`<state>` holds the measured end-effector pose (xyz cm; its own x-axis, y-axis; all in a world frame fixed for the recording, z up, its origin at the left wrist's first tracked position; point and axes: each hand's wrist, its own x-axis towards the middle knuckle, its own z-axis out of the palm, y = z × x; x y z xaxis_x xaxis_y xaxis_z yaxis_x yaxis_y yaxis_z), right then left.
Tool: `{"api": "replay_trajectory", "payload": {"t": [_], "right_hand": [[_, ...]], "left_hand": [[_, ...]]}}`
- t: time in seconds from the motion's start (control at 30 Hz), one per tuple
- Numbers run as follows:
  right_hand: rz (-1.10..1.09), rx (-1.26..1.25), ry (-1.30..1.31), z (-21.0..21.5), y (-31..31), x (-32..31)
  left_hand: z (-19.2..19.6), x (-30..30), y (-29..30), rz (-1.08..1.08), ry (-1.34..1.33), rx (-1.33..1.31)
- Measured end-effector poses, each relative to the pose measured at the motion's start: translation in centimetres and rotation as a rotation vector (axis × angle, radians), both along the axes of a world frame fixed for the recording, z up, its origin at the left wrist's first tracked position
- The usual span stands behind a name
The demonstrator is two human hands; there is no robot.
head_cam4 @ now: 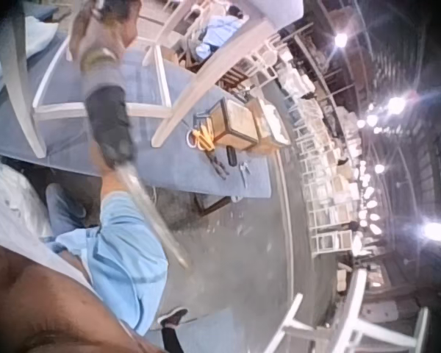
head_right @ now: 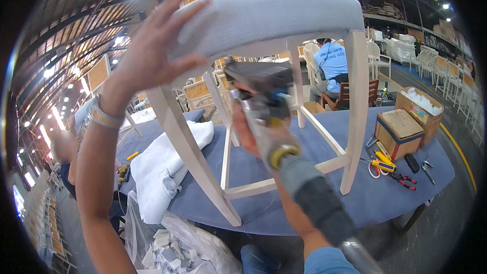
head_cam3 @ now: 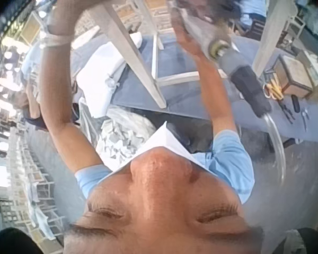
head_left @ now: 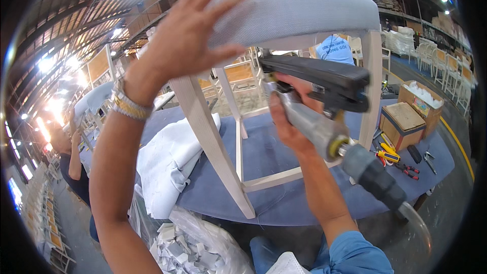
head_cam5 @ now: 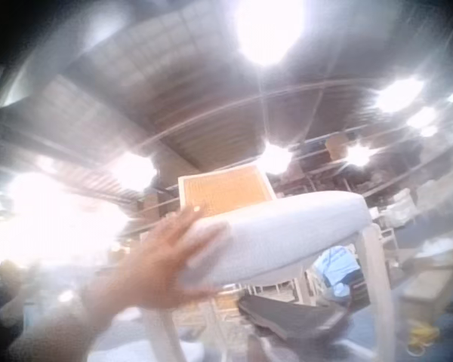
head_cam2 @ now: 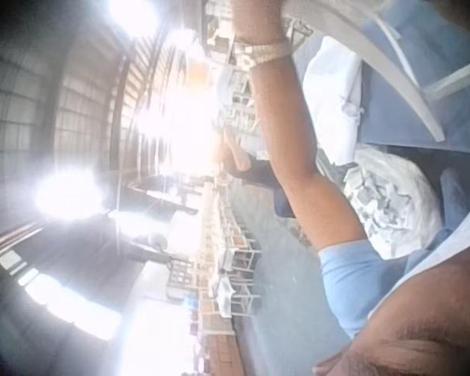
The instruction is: The person staples white fabric onto a wooden chair seat using a pneumatic staple gun, then trims excess fabric with a utility knife and scissors. The person repeatedly repositions the chair and fabric to secure and finish the edges.
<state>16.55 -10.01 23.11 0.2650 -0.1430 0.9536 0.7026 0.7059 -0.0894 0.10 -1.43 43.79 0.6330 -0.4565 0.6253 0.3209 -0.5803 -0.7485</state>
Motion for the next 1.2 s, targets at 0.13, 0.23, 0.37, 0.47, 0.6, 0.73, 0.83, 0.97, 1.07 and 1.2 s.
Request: {"api": "replay_trajectory", "payload": {"t": [0.13,0.23,0.37,0.47,0.6,0.73,0.83,0.97,1.07,1.2], "right_hand": [[0.021,0.007,0.015,-0.9,-0.6,-0.2],[0.010,0.001,0.001,-0.9,0.1,-0.7],[-0.016,0.000,-0.027,-0.3,1.9,-1.8],[-0.031,-0.002,-0.037,0.1,2.8,-2.5],[-0.048,-0.007,-0.039,0.5,3.7,-2.9],[-0.068,-0.017,-0.042,0.7,3.9,-3.0],[-0.077,-0.025,-0.038,0.7,4.2,-3.1],[-0.087,-0.038,-0.040,0.9,4.2,-3.1],[-0.082,-0.040,-0.039,1.0,4.1,-3.3],[-0.110,-0.058,-0.052,0.8,3.9,-2.9]], "left_hand": [[2.4,-0.7,2.5,0.045,0.018,-0.132],[0.7,0.4,2.0,0.123,-0.033,-0.153],[-0.5,0.5,1.9,0.114,-0.113,-0.095],[-1.1,1.0,2.1,0.080,-0.173,-0.007],[-1.7,1.0,2.2,0.049,-0.211,0.036],[-2.1,1.1,2.4,0.056,-0.242,0.036],[-2.3,1.1,2.1,0.080,-0.241,0.016],[-2.5,1.5,1.9,0.152,-0.238,-0.020],[-2.2,1.3,1.9,0.161,-0.233,-0.035],[-2.1,1.6,1.7,0.138,-0.255,-0.013]]}}
